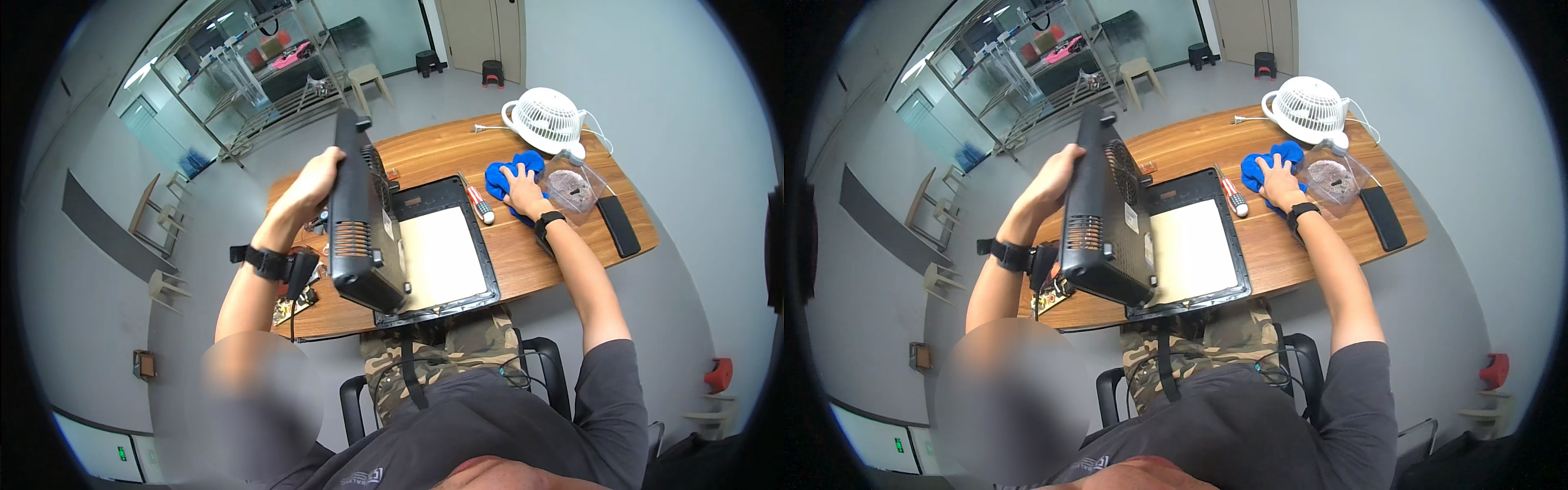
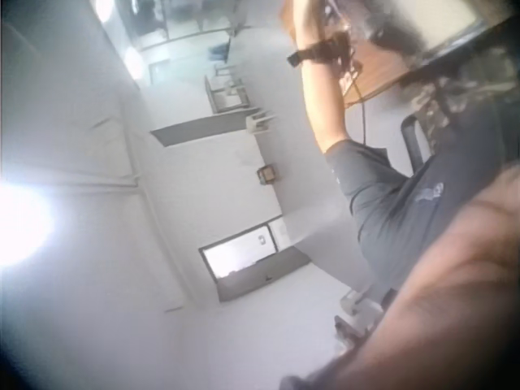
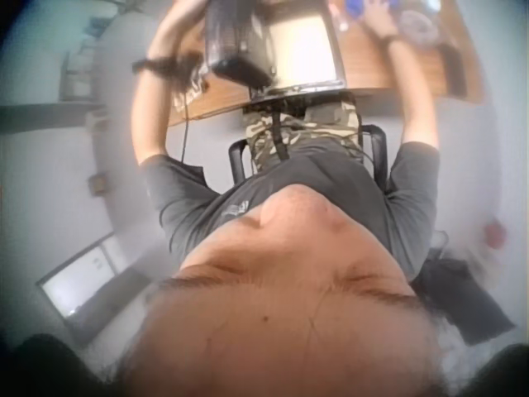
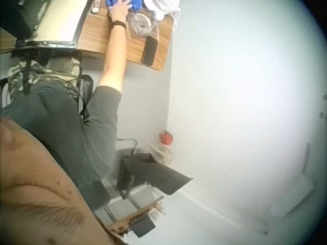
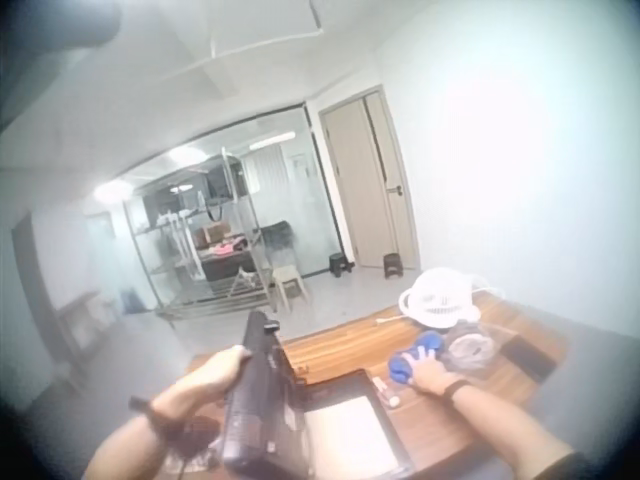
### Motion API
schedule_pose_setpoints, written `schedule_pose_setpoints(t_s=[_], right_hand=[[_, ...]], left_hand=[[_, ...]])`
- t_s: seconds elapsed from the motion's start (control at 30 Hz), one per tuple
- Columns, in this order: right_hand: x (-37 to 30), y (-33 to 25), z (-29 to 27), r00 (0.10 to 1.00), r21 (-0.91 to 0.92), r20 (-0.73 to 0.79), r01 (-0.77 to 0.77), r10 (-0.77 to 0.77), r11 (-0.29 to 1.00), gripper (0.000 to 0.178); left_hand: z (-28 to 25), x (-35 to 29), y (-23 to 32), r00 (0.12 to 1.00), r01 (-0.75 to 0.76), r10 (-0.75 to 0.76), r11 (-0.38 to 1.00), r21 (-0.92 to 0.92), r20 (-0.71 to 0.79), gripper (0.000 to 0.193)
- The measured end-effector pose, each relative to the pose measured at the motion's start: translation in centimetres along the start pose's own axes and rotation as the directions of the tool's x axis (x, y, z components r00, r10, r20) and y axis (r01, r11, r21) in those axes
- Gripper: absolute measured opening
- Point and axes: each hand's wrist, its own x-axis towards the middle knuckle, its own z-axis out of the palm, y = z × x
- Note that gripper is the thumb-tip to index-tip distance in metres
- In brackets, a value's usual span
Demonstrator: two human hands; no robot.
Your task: The person cleans the interior of a black electronic device case with a blue cloth, then places a copper heatsink and fan assembly inside. They use a screwdriver to secure the assembly to the case, handling screws and components throughout the process.
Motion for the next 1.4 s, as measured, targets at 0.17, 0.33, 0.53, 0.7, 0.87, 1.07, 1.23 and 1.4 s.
schedule_pose_setpoints(t_s=[0.17, 0.33, 0.53, 0.7, 0.87, 1.07, 1.23, 1.4], right_hand=[[0.5, -0.1, -0.9, 0.999, 0.058, 0.026, -0.022, 0.021, 0.998, 0.079], [1.8, -0.3, -4.9, 0.979, 0.21, -0.202, 0.021, 0.022, 0.978, 0.065], [0.8, -7.6, -15.0, 0.923, 0.355, -0.341, 0.302, -0.179, 0.885, 0.059], [-2.0, -16.1, -13.0, 0.865, 0.39, -0.2, 0.501, -0.459, 0.773, 0.058], [-4.6, -19.4, -9.5, 0.807, 0.412, -0.058, 0.556, -0.588, 0.722, 0.062], [-5.8, -20.1, -6.5, 0.773, 0.271, -0.003, 0.611, -0.634, 0.744, 0.065], [-6.1, -20.0, -6.1, 0.762, 0.302, 0.014, 0.614, -0.648, 0.729, 0.065], [-6.0, -20.0, -5.6, 0.741, 0.303, -0.028, 0.645, -0.67, 0.701, 0.065]], left_hand=[[-1.1, 0.0, -2.8, 0.998, -0.015, -0.003, 0.954, -0.298, -0.062, 0.039], [0.5, 2.1, -8.2, 0.997, 0.06, -0.024, 0.818, -0.572, 0.07, 0.037], [1.0, 4.8, -13.5, 0.976, 0.188, -0.064, 0.721, -0.667, 0.206, 0.043], [-1.3, 5.8, -17.5, 0.977, 0.193, -0.089, 0.752, -0.63, 0.193, 0.047], [-0.7, 5.1, -20.0, 0.984, 0.179, -0.159, 0.869, -0.462, 0.081, 0.048], [0.4, 5.8, -25.3, 0.995, 0.096, -0.099, 0.988, -0.122, -0.022, 0.057], [1.2, 5.1, -25.4, 0.988, 0.131, -0.117, 0.982, 0.136, -0.104, 0.083], [1.2, 4.1, -24.4, 0.982, 0.159, -0.133, 0.964, 0.213, -0.134, 0.099]])
